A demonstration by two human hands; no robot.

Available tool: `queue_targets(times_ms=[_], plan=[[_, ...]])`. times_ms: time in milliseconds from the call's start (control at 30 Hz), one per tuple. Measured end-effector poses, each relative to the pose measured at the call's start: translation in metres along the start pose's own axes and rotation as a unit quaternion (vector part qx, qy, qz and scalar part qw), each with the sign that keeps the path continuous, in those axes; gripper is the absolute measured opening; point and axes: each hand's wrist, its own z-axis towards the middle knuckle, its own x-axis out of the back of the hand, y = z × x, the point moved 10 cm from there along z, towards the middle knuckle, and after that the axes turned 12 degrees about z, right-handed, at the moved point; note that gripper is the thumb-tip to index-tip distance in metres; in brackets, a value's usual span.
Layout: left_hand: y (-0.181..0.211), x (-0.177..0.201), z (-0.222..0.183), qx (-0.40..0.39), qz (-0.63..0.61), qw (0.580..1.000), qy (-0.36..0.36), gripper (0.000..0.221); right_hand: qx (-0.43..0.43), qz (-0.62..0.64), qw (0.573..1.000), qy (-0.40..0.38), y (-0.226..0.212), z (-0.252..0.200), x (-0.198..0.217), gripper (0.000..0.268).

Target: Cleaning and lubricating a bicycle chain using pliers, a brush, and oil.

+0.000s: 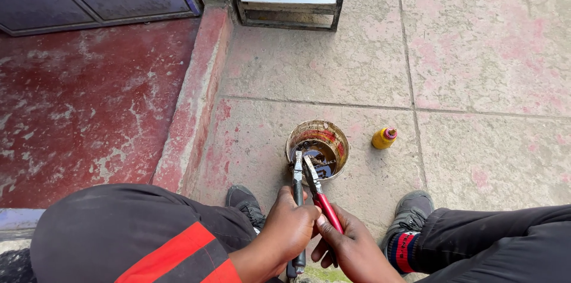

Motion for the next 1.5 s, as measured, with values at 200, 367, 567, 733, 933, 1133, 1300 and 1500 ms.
queue_targets(times_ms=[200,367,567,733,933,1133,1300,1500], plan=[[0.002,0.001,-0.001,0.011,0.014,1.0,-0.004,0.04,0.004,-0.056,0.998,0.043,0.0,0.005,0.013,0.048],[0.022,0.016,-0.009,0.009,0.02,1.0,0.0,0.027,0.019,-0.071,0.988,0.138,-0.018,-0.002,0.021,0.024],[0.037,0.028,0.003,-0.043,-0.044,0.998,0.004,0.022,-0.12,-0.328,0.926,0.145,-0.003,0.0,0.032,0.025],[0.039,0.025,0.003,-0.059,-0.044,0.997,-0.011,0.028,-0.138,-0.586,0.798,0.017,0.058,0.045,0.055,0.033],[0.037,0.008,-0.008,-0.055,0.043,0.997,-0.035,0.027,-0.216,-0.697,0.682,-0.047,0.082,0.091,0.097,0.037],[0.038,0.009,-0.009,-0.041,0.061,0.996,-0.054,0.032,-0.212,-0.646,0.733,0.03,0.103,0.161,0.148,0.036],[0.032,0.016,0.003,-0.044,-0.003,0.997,-0.067,0.028,-0.213,-0.665,0.716,0.03,0.162,0.225,0.217,0.039],[0.042,0.028,-0.008,-0.041,0.087,0.994,-0.043,0.044,-0.212,-0.507,0.808,0.213,0.107,0.207,0.259,0.038]])
